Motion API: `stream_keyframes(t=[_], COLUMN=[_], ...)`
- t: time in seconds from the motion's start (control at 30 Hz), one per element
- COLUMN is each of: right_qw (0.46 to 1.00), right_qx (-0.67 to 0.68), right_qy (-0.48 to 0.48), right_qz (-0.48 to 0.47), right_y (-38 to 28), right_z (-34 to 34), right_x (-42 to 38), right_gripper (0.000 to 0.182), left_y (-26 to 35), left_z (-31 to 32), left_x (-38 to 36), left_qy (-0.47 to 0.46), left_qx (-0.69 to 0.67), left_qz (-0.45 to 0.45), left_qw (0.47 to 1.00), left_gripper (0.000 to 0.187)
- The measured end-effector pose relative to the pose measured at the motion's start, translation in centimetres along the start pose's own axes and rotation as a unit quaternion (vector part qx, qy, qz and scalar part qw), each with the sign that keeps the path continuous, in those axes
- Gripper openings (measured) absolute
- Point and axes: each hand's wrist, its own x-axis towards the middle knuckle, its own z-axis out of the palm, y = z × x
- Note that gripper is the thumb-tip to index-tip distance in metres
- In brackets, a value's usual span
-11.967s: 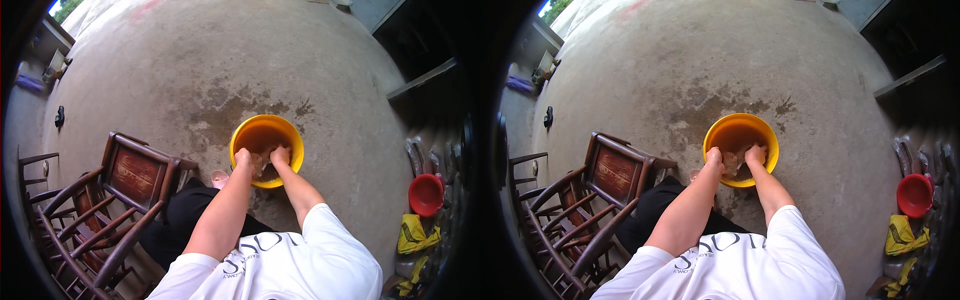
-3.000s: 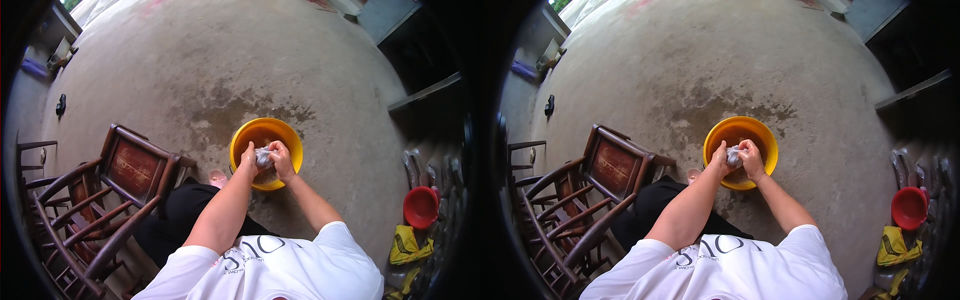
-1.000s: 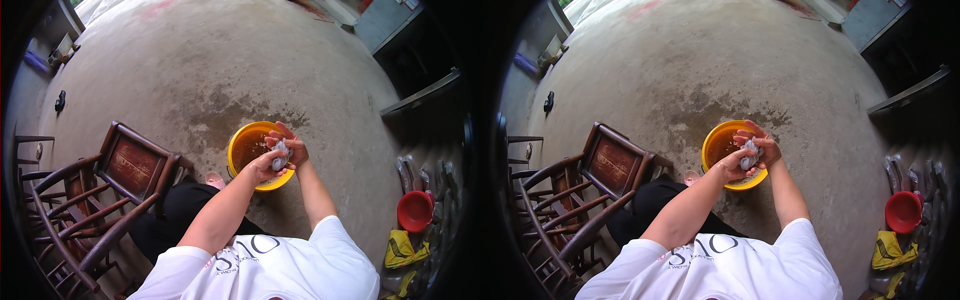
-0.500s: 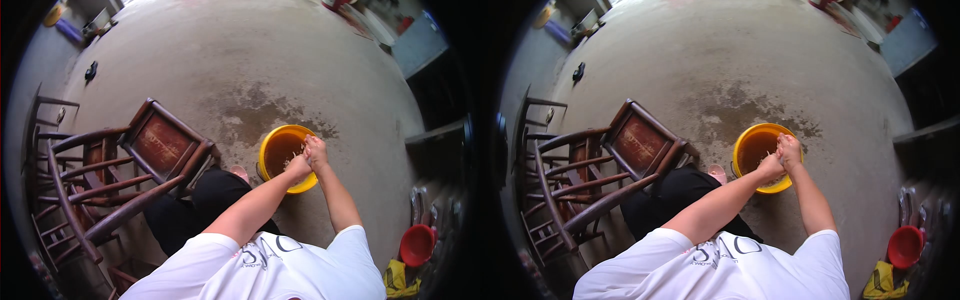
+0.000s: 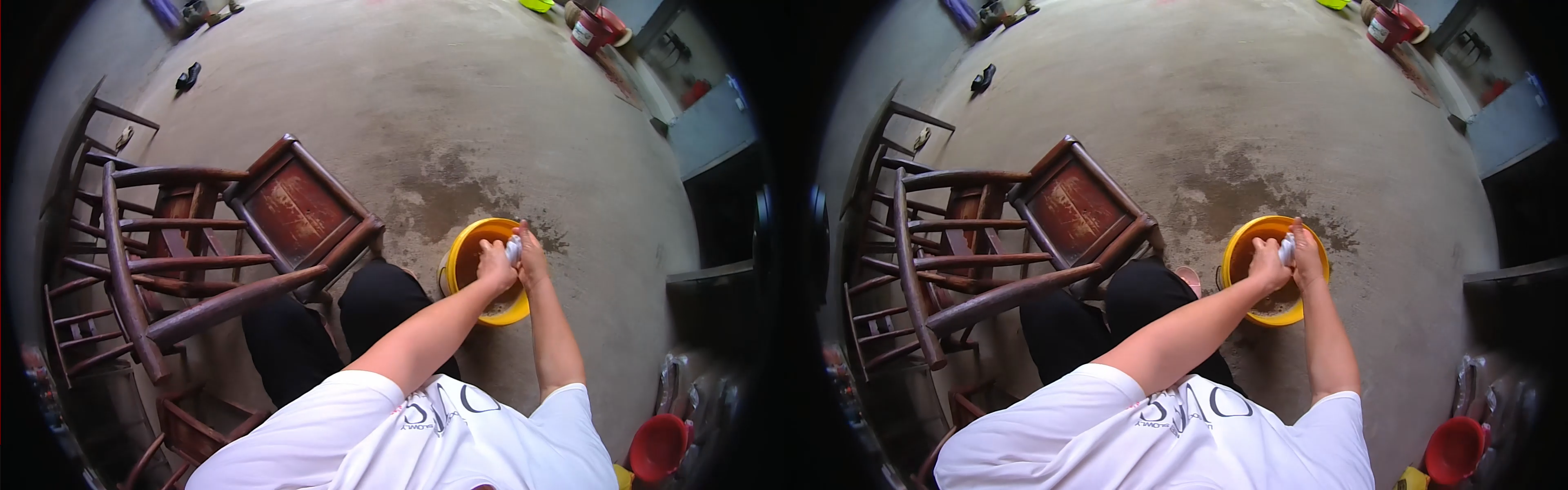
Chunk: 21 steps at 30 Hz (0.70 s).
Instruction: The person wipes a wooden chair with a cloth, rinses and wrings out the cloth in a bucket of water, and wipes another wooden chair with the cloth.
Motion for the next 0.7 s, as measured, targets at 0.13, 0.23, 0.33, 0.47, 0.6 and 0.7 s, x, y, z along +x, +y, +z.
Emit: stream_keyframes(t=[0.13, 0.23, 0.33, 0.47, 0.6, 0.7], right_qw=[0.980, 0.992, 0.983, 0.981, 0.991, 0.981], right_qx=[-0.143, -0.055, 0.145, 0.138, 0.035, -0.056], right_qy=[-0.123, -0.110, -0.109, -0.133, -0.129, -0.151], right_qz=[0.064, 0.020, -0.006, 0.011, -0.023, -0.106], right_y=[-1.3, -2.8, -3.6, -4.7, -5.7, -7.3], right_z=[-2.0, -2.3, -2.6, -0.9, 2.9, 7.0], right_x=[0.5, 0.2, 0.0, -1.1, -0.5, 0.2], right_gripper=[0.028, 0.022, 0.015, 0.016, 0.016, 0.006], left_y=[-2.0, -0.7, 0.0, 1.3, 1.9, 1.8], left_z=[-0.9, -4.5, -6.9, -10.3, -15.5, -20.0], left_x=[2.6, 0.8, 1.0, 1.3, 0.3, 0.3], left_qy=[-0.081, -0.153, -0.136, -0.055, -0.052, 0.013], left_qx=[-0.254, -0.451, -0.588, -0.646, -0.620, -0.586], left_qz=[-0.026, -0.079, -0.072, -0.072, 0.002, 0.031], left_qw=[0.963, 0.876, 0.794, 0.758, 0.783, 0.810], left_gripper=[0.037, 0.031, 0.034, 0.031, 0.028, 0.022])
